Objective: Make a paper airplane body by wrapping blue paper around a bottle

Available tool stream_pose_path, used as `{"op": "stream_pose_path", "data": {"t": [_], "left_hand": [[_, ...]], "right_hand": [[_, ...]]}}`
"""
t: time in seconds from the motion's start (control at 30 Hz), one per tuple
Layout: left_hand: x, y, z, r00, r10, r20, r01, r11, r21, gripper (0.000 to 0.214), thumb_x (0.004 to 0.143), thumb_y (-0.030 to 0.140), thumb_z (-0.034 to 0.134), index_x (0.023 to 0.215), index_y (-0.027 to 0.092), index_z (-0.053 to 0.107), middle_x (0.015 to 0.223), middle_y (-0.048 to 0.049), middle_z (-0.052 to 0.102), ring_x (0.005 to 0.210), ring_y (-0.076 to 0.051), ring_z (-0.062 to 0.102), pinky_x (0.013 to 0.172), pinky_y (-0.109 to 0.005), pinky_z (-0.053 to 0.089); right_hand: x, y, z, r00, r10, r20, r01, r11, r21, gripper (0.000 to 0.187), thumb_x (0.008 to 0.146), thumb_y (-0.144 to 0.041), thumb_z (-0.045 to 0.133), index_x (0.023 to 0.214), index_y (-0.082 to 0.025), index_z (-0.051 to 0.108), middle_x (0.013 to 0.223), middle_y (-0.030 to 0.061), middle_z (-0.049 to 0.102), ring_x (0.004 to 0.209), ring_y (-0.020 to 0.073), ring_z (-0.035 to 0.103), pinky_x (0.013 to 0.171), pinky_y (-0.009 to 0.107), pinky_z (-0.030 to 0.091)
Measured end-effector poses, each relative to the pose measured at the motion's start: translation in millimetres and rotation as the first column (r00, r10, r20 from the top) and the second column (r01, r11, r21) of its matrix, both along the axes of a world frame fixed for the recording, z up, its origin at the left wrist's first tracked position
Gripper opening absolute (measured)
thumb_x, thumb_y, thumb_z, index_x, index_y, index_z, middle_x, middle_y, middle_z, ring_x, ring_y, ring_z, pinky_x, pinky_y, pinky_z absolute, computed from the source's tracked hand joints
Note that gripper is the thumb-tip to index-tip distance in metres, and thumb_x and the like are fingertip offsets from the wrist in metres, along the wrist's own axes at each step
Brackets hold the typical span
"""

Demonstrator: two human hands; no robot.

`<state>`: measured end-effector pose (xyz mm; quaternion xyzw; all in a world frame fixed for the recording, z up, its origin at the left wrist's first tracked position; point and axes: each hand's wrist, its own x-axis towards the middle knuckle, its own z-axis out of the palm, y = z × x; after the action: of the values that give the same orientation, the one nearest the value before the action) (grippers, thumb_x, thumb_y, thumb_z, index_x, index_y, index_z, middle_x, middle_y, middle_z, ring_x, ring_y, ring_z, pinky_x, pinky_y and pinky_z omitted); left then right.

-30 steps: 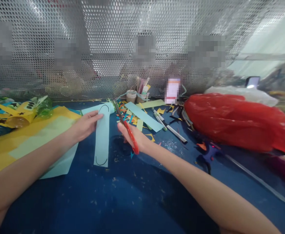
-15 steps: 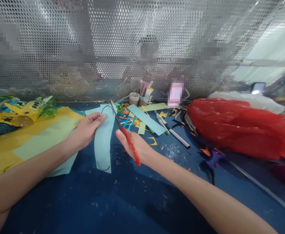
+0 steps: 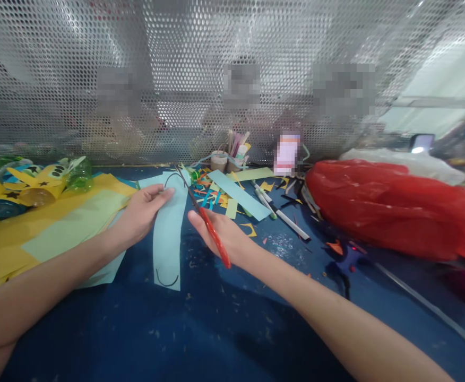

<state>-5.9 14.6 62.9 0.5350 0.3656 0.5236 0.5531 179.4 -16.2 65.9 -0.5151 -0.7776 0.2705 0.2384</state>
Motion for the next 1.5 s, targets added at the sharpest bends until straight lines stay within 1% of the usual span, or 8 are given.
{"op": "stream_pose_path", "data": {"t": [0.17,0.43,0.63,0.77,0.83,1.0,1.23,1.5], "left_hand": [[-0.8,0.8,-3.1,0.999,0.015,-0.028,-0.013,0.999,0.049,0.024,0.079,0.042,0.068,0.076,0.019,0.062,0.061,0.0021,0.057,0.053,-0.010,0.053,0.052,-0.023,0.043],[1.0,-1.4,-1.4,1.000,-0.003,-0.009,0.003,1.000,0.008,0.025,0.078,0.042,0.068,0.083,0.017,0.063,0.064,0.0021,0.058,0.054,-0.010,0.053,0.053,-0.023,0.043],[1.6,-3.3,-0.3,1.000,-0.018,0.014,0.018,1.000,-0.003,0.024,0.078,0.041,0.068,0.082,0.017,0.062,0.061,0.0030,0.056,0.056,-0.011,0.054,0.056,-0.024,0.046],[1.6,-3.0,-0.1,0.999,-0.032,0.013,0.032,0.999,-0.006,0.025,0.079,0.041,0.067,0.077,0.017,0.061,0.064,0.0016,0.059,0.058,-0.012,0.056,0.057,-0.026,0.047],[1.6,-2.7,0.0,1.000,-0.027,0.007,0.027,1.000,0.001,0.024,0.079,0.041,0.067,0.078,0.018,0.062,0.064,0.0010,0.060,0.059,-0.012,0.057,0.057,-0.026,0.047],[0.7,-0.8,-1.0,1.000,0.015,-0.005,-0.015,1.000,0.018,0.024,0.078,0.041,0.069,0.083,0.018,0.065,0.063,0.0008,0.060,0.058,-0.013,0.057,0.056,-0.025,0.046],[-0.7,1.5,1.8,0.999,-0.002,0.039,0.004,0.999,-0.046,0.025,0.075,0.042,0.070,0.076,0.018,0.064,0.064,0.0020,0.062,0.054,-0.010,0.054,0.053,-0.022,0.044],[-1.9,1.2,4.8,0.999,0.026,0.029,-0.025,0.998,-0.051,0.026,0.074,0.043,0.070,0.074,0.018,0.064,0.064,0.0017,0.063,0.055,-0.011,0.055,0.053,-0.023,0.045]], "right_hand": [[0.3,0.1,-1.5,1.000,-0.030,0.008,0.030,1.000,-0.002,0.063,0.084,-0.077,0.009,0.059,-0.024,0.032,0.052,0.0002,0.047,0.049,0.0152,0.045,0.053,0.031,0.037],[-0.7,-1.9,-1.1,0.994,-0.110,-0.020,0.109,0.993,-0.054,0.065,0.080,-0.081,0.011,0.056,-0.024,0.029,0.049,0.0004,0.042,0.048,0.0138,0.039,0.050,0.030,0.034],[-0.6,-2.0,-5.0,0.992,-0.098,-0.085,0.096,0.995,-0.026,0.062,0.084,-0.078,0.015,0.055,-0.024,0.028,0.047,-0.0009,0.038,0.046,0.0121,0.036,0.046,0.028,0.032],[0.8,-1.9,-7.3,0.987,-0.090,-0.133,0.090,0.996,-0.007,0.061,0.085,-0.076,0.020,0.055,-0.024,0.030,0.046,-0.0020,0.037,0.044,0.0110,0.034,0.043,0.027,0.030],[1.7,-1.8,-8.0,0.985,-0.085,-0.150,0.085,0.996,-0.007,0.061,0.085,-0.075,0.021,0.055,-0.024,0.030,0.046,-0.0021,0.037,0.044,0.0109,0.034,0.042,0.027,0.030],[2.8,-1.5,-6.8,0.984,-0.082,-0.158,0.081,0.997,-0.008,0.060,0.085,-0.075,0.024,0.055,-0.024,0.031,0.046,-0.0021,0.036,0.045,0.0108,0.033,0.042,0.027,0.030],[3.0,-0.3,-5.5,0.984,-0.098,-0.149,0.099,0.995,-0.005,0.059,0.086,-0.073,0.025,0.055,-0.024,0.031,0.048,-0.0022,0.035,0.047,0.0107,0.033,0.043,0.027,0.030],[2.9,-0.6,-6.7,0.983,-0.098,-0.154,0.101,0.995,0.012,0.059,0.086,-0.074,0.025,0.055,-0.024,0.029,0.047,-0.0029,0.033,0.045,0.0101,0.031,0.042,0.026,0.028]]}}
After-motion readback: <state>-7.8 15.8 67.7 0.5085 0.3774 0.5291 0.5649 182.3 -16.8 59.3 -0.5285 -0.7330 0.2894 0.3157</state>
